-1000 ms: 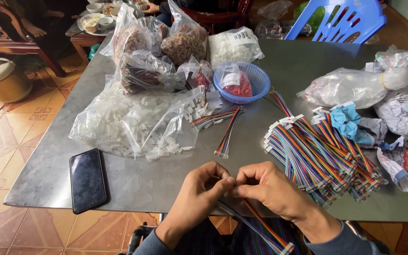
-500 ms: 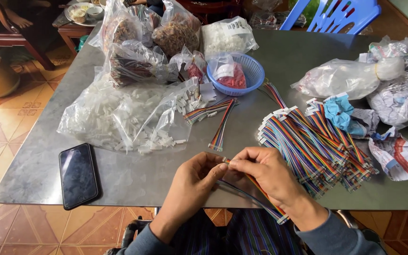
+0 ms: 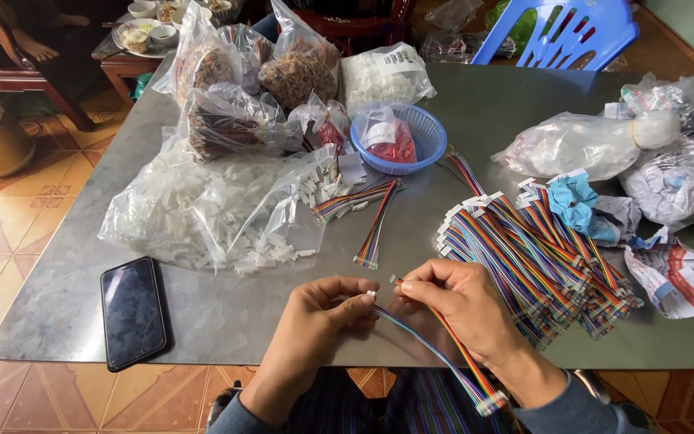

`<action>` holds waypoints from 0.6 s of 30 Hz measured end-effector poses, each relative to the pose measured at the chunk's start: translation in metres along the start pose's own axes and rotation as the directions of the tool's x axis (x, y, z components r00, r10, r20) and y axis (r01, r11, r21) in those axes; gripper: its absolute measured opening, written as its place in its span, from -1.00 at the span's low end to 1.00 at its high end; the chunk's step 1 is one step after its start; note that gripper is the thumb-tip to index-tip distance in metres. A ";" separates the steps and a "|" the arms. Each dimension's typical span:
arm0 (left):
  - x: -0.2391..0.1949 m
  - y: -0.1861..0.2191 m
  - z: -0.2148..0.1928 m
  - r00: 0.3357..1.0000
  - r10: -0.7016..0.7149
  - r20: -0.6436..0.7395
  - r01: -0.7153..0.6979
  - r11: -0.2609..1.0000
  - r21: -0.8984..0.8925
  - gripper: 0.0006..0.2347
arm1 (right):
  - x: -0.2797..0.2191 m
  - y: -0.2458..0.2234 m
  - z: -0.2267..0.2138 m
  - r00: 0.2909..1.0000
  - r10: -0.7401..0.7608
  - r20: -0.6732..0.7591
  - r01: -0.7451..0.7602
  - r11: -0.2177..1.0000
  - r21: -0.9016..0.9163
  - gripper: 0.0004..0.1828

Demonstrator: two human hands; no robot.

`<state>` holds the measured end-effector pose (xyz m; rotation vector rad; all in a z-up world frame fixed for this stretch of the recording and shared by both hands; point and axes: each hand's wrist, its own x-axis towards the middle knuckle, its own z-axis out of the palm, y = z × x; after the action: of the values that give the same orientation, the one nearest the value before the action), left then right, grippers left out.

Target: Assembling electrical wiring harnesses by manually inserting individual colored wires into plastic connector housings.

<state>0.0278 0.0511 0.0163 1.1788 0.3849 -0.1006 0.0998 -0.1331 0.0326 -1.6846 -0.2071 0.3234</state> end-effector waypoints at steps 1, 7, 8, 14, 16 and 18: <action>0.001 -0.003 0.001 1.000 0.004 -0.002 -0.004 1.000 0.001 -0.86 | -0.004 -0.004 -0.001 1.000 -0.004 0.002 0.004 1.000 0.001 -0.90; 0.004 -0.011 0.005 0.997 -0.074 0.011 0.074 0.946 -0.315 -0.79 | -0.019 -0.021 0.004 0.967 -0.202 0.158 0.224 0.964 -0.143 -0.83; 0.004 -0.012 0.004 0.997 -0.074 0.028 0.079 0.936 -0.342 -0.80 | -0.020 -0.020 0.005 0.965 -0.217 0.151 0.242 0.955 -0.173 -0.83; 0.005 -0.012 0.001 0.995 -0.082 0.055 0.097 0.924 -0.370 -0.83 | -0.015 -0.015 0.007 0.946 -0.287 0.153 0.318 0.913 -0.254 -0.86; 0.006 -0.013 0.001 0.994 -0.093 0.057 0.107 0.923 -0.370 -0.83 | -0.015 -0.015 0.007 0.943 -0.298 0.147 0.328 0.905 -0.269 -0.86; 0.007 -0.014 0.000 0.995 -0.078 0.064 0.096 0.923 -0.373 -0.84 | -0.016 -0.016 0.008 0.946 -0.290 0.142 0.319 0.907 -0.275 -0.87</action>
<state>0.0302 0.0462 0.0019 0.7776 0.3942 -0.1261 0.0826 -0.1286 0.0486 -1.8973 -0.6126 0.1428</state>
